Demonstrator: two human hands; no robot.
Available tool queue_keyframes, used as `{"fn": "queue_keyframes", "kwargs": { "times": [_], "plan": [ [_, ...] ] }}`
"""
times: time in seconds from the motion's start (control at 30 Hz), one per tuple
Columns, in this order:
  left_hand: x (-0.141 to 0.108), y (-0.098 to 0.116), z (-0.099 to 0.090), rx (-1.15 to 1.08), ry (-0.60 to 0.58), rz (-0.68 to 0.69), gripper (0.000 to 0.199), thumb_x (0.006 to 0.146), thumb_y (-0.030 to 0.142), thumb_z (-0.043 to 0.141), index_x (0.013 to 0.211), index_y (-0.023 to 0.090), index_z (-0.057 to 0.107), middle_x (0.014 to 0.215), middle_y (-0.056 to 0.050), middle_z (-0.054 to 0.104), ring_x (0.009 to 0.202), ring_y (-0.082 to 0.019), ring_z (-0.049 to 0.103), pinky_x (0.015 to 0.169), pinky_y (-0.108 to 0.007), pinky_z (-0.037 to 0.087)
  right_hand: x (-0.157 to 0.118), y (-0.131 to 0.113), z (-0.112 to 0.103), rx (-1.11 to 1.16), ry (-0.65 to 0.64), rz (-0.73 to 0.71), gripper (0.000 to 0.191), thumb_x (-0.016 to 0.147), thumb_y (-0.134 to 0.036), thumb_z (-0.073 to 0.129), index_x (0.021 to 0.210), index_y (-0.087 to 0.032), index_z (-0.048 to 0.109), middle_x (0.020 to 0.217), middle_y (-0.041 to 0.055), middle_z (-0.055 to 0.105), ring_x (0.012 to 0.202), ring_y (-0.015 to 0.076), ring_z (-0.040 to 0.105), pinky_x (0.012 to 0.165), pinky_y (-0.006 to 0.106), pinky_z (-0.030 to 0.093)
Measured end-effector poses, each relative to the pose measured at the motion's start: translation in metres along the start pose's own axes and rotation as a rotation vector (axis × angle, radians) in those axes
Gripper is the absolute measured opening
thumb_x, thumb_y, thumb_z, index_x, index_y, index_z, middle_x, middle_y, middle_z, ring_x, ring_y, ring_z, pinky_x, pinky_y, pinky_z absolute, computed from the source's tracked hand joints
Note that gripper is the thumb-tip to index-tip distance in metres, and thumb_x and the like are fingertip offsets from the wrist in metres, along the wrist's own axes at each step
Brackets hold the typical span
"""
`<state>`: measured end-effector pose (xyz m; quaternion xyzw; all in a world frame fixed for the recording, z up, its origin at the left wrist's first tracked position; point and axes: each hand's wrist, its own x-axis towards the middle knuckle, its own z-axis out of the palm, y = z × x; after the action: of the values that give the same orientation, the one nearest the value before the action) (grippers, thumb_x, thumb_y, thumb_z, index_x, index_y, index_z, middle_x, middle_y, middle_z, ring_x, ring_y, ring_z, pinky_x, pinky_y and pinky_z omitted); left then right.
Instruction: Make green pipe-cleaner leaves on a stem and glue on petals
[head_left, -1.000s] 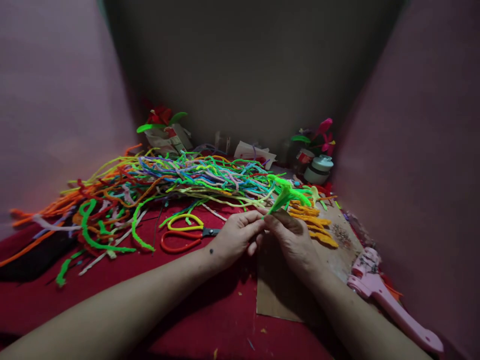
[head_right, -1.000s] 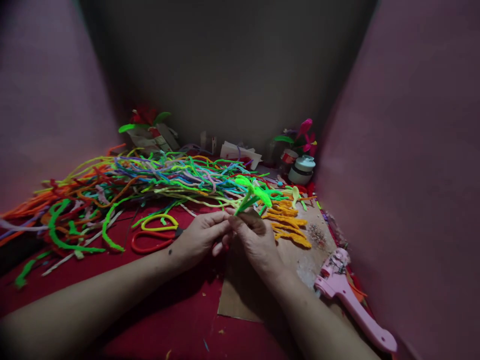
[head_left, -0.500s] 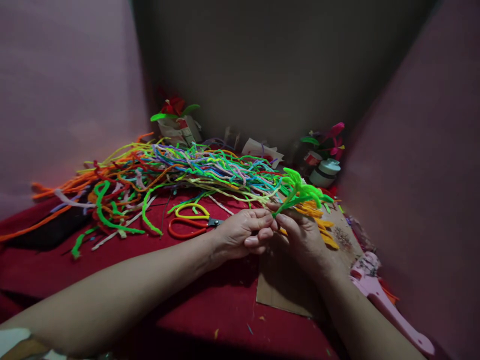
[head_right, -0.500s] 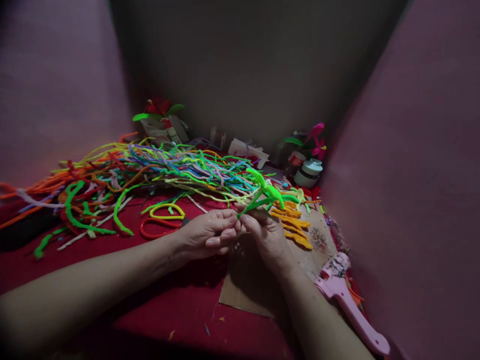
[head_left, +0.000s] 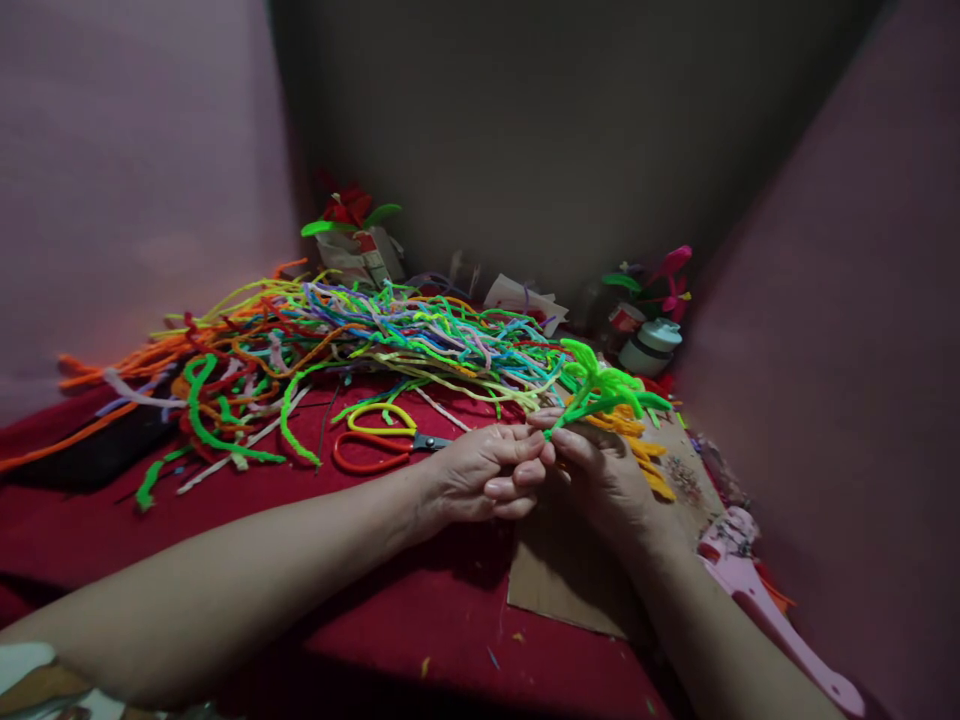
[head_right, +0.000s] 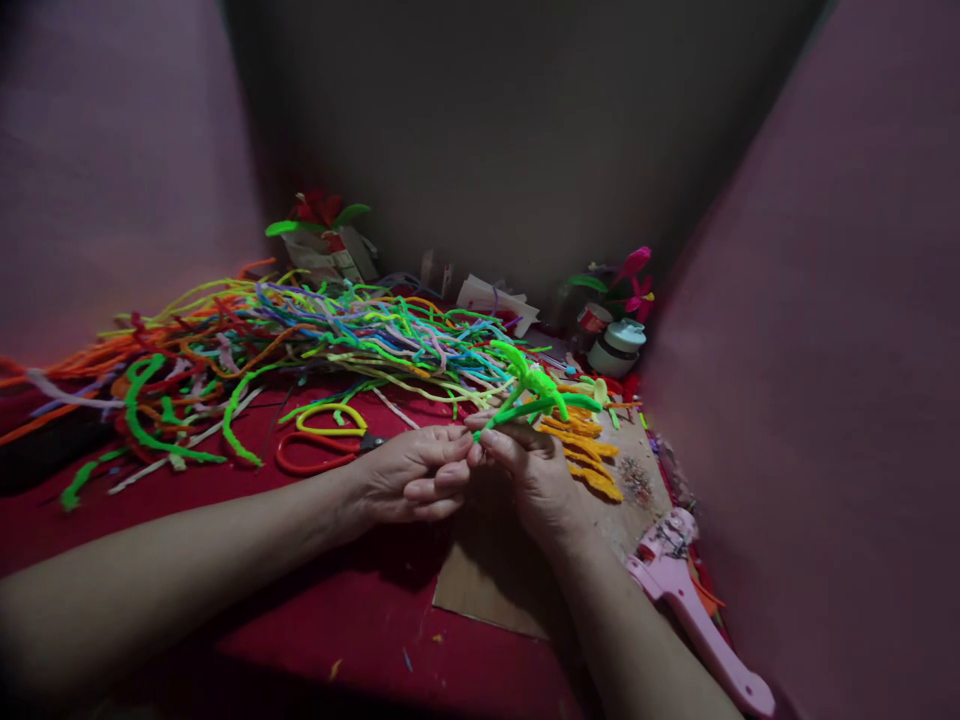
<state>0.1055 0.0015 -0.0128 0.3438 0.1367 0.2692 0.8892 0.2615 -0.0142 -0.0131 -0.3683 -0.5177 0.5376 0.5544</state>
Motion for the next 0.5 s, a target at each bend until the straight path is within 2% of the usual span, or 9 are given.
{"fn": "queue_keyframes", "kwargs": {
  "times": [0.1, 0.23, 0.3, 0.4, 0.5],
  "plan": [
    [0.002, -0.001, 0.000, 0.052, 0.024, 0.020, 0.016, 0.085, 0.026, 0.053, 0.080, 0.012, 0.059, 0.050, 0.006, 0.047, 0.029, -0.002, 0.028, 0.035, -0.017, 0.032, -0.001, 0.001, 0.001, 0.039, -0.008, 0.048, 0.021, 0.073, -0.028, 0.064, 0.092, -0.021, 0.071, 0.076, 0.0032, 0.068, 0.081, 0.0211, 0.062, 0.079, 0.035, 0.048],
    [0.009, -0.001, -0.009, 0.144, 0.162, 0.130, 0.027, 0.082, 0.038, 0.056, 0.089, 0.011, 0.061, 0.060, 0.000, 0.056, 0.043, -0.008, 0.049, 0.044, -0.020, 0.039, -0.003, -0.005, 0.003, -0.042, 0.010, 0.003, 0.022, 0.078, -0.029, 0.058, 0.096, -0.022, 0.069, 0.076, 0.0024, 0.067, 0.077, 0.0205, 0.062, 0.073, 0.034, 0.049],
    [0.013, 0.000, -0.016, 0.166, 0.233, 0.155, 0.031, 0.081, 0.041, 0.054, 0.085, 0.011, 0.061, 0.064, -0.003, 0.059, 0.049, -0.011, 0.055, 0.048, -0.023, 0.042, -0.003, -0.008, 0.005, -0.169, 0.060, -0.072, 0.017, 0.079, -0.028, 0.058, 0.088, -0.022, 0.071, 0.080, 0.0021, 0.067, 0.079, 0.0194, 0.061, 0.075, 0.032, 0.048],
    [0.015, 0.000, -0.024, 0.161, 0.339, 0.170, 0.026, 0.080, 0.036, 0.056, 0.086, 0.011, 0.061, 0.061, -0.004, 0.060, 0.050, -0.014, 0.057, 0.049, -0.025, 0.043, -0.004, -0.003, 0.005, -0.347, 0.122, -0.242, 0.014, 0.080, -0.028, 0.058, 0.084, -0.021, 0.070, 0.078, 0.0018, 0.066, 0.079, 0.0184, 0.060, 0.075, 0.031, 0.048],
    [0.015, -0.002, -0.025, 0.234, 0.330, 0.178, 0.024, 0.077, 0.030, 0.060, 0.087, 0.009, 0.064, 0.065, -0.007, 0.063, 0.053, -0.014, 0.058, 0.051, -0.024, 0.043, -0.010, 0.009, 0.002, -0.632, 0.090, -0.475, 0.019, 0.086, -0.027, 0.050, 0.081, -0.023, 0.068, 0.063, -0.0002, 0.061, 0.064, 0.0146, 0.058, 0.062, 0.027, 0.049]
  ]
}}
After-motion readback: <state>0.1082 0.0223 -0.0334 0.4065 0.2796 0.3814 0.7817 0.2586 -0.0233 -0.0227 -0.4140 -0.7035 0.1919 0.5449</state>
